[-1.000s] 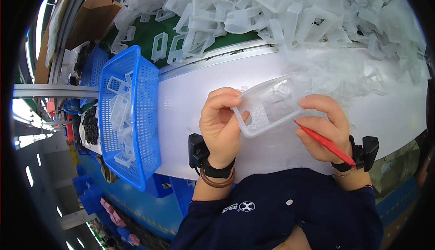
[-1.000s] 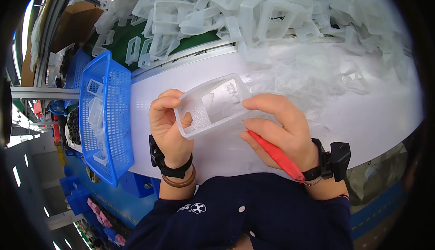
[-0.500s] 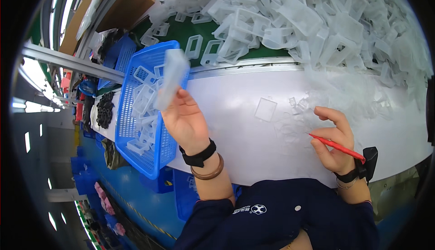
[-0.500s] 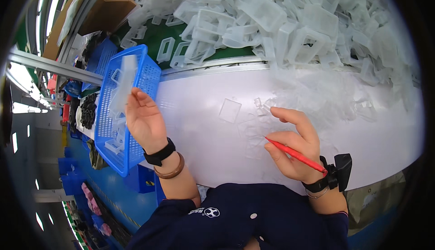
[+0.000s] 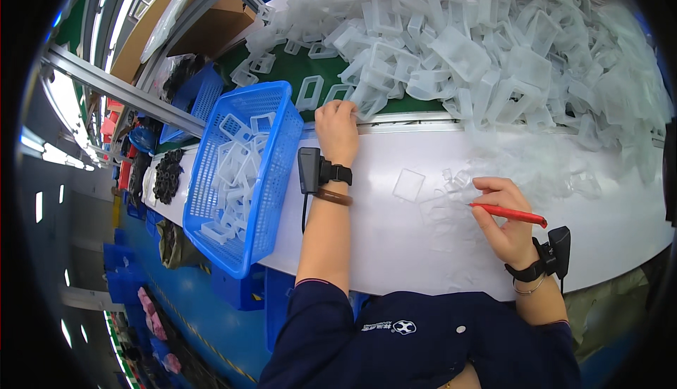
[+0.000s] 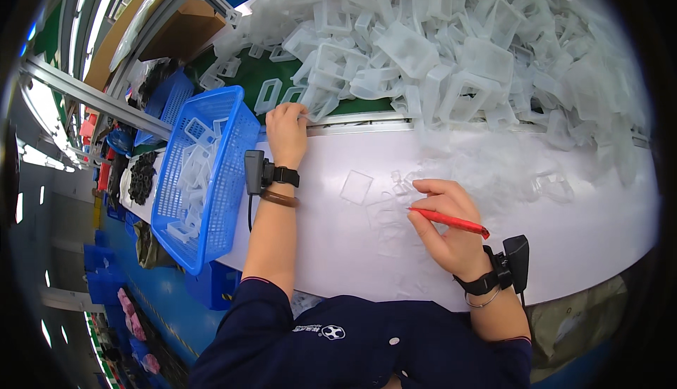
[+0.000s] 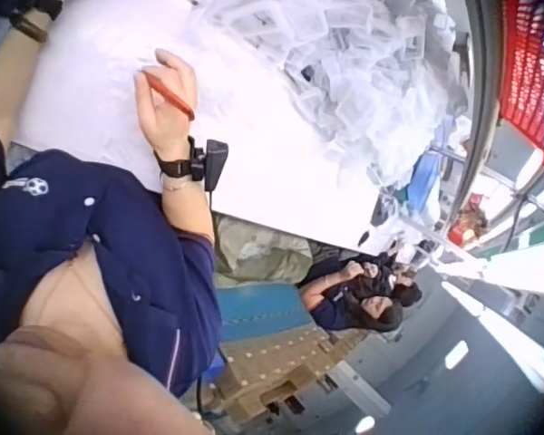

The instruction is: Trimming excess material from molded plastic components using a hand tool.

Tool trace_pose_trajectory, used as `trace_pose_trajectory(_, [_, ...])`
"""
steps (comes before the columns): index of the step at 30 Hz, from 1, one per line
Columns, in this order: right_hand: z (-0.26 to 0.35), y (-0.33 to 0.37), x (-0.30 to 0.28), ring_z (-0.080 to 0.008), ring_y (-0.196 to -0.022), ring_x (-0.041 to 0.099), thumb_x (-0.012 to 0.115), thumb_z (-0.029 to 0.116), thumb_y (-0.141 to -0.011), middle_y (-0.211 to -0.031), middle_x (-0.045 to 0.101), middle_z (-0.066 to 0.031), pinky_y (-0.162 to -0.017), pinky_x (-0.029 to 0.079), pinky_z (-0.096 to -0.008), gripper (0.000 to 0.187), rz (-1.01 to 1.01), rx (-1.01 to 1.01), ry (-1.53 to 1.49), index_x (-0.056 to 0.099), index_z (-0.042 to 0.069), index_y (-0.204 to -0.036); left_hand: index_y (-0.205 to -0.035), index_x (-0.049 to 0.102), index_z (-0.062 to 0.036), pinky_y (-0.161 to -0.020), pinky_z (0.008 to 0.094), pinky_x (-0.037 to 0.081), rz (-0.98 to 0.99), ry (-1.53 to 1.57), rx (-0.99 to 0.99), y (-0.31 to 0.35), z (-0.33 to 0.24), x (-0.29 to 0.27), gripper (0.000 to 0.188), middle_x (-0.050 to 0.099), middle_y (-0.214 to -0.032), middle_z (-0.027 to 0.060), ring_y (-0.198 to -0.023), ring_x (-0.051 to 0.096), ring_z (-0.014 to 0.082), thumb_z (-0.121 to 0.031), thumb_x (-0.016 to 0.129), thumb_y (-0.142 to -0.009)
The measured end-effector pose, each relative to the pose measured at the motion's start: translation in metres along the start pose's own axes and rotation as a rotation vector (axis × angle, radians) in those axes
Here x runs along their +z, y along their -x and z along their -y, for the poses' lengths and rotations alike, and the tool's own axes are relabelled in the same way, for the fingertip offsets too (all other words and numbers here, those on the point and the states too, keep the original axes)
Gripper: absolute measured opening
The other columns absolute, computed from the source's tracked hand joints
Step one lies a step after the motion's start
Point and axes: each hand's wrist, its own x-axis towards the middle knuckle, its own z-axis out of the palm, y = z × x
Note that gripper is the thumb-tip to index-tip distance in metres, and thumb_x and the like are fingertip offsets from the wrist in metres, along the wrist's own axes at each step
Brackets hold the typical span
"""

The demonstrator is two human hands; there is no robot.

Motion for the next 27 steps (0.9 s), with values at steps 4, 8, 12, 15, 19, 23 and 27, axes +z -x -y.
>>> trace_pose_trajectory(4, [-0.002, -0.001, -0.006, -0.0249, -0.086, 0.056, 0.064, 0.005, -0.073, -0.097, 0.058, -0.0153, -0.073, 0.044, -0.0307, 0.008, -0.018, 0.039, -0.022, 0.060, 0.001, -0.079, -0.088, 0.057, -0.0038, -0.073, 0.0350, 0.042, 0.003, 0.301, -0.041, -0.001, -0.030, -0.028, 0.014, 0.056, -0.090, 0.0098, -0.084, 0.052, 0.0272, -0.003, 0.058, -0.074])
trace_pose_trajectory(8, [-0.005, 0.000, -0.011, -0.0230, -0.097, 0.055, 0.057, 0.009, -0.082, -0.104, 0.057, -0.0163, -0.083, 0.042, -0.0315, 0.010, 0.000, 0.439, -0.669, 0.059, 0.000, -0.086, -0.086, 0.057, -0.0035, -0.070, 0.0337, 0.043, -0.036, 0.757, -0.146, 0.021, -0.090, -0.054, 0.013, 0.055, -0.092, 0.0106, -0.086, 0.052, 0.0278, -0.003, 0.059, -0.073])
trace_pose_trajectory(12, [-0.011, -0.006, -0.012, -0.0226, -0.108, 0.050, 0.051, 0.017, -0.088, -0.111, 0.053, -0.0176, -0.086, 0.040, -0.0312, 0.018, -0.006, 0.561, -1.137, 0.055, 0.000, -0.094, -0.089, 0.059, -0.0061, -0.077, 0.0363, 0.042, -0.015, 0.515, 0.259, 0.057, -0.128, -0.062, 0.022, 0.053, -0.096, 0.0119, -0.088, 0.053, 0.0286, 0.000, 0.065, -0.068])
trace_pose_trajectory(15, [-0.020, -0.002, -0.014, -0.0223, -0.107, 0.051, 0.052, 0.016, -0.087, -0.106, 0.055, -0.0141, -0.081, 0.042, -0.0299, 0.017, -0.060, 0.535, -1.094, 0.055, 0.000, -0.092, -0.090, 0.060, -0.0078, -0.078, 0.0343, 0.041, 0.114, 0.475, 0.538, 0.071, -0.151, -0.063, 0.026, 0.051, -0.102, 0.0111, -0.093, 0.051, 0.0284, -0.004, 0.069, -0.066])
trace_pose_trajectory(19, [-0.011, -0.007, -0.019, -0.0191, -0.093, 0.058, 0.053, 0.013, -0.086, -0.087, 0.056, -0.0054, -0.076, 0.043, -0.0275, 0.013, -0.030, 0.537, -0.987, 0.056, 0.001, -0.087, -0.110, 0.052, -0.0035, -0.080, 0.0328, 0.040, 0.321, 0.834, 0.273, 0.079, -0.153, -0.065, 0.049, 0.049, -0.105, 0.0107, -0.102, 0.045, 0.0241, -0.018, 0.072, -0.069])
trace_pose_trajectory(23, [-0.012, -0.001, -0.018, -0.0233, -0.086, 0.060, 0.056, 0.017, -0.083, -0.078, 0.055, -0.0073, -0.076, 0.045, -0.0317, 0.017, 0.053, 0.492, -0.954, 0.055, 0.000, -0.080, -0.131, 0.028, 0.0001, -0.085, 0.0318, 0.040, 0.745, 1.727, -0.516, 0.076, -0.140, -0.058, 0.069, 0.048, -0.116, 0.0140, -0.107, 0.047, 0.0228, -0.014, 0.067, -0.075])
trace_pose_trajectory(27, [-0.009, -0.002, -0.019, -0.0166, -0.083, 0.057, 0.057, 0.009, -0.083, -0.091, 0.058, -0.0091, -0.076, 0.043, -0.0278, 0.009, 0.199, 0.509, -0.878, 0.058, 0.000, -0.084, -0.125, 0.037, -0.0024, -0.081, 0.0253, 0.041, 0.801, 1.813, -0.604, 0.082, -0.136, -0.058, 0.055, 0.054, -0.106, 0.0090, -0.095, 0.052, 0.0139, -0.003, 0.063, -0.076])
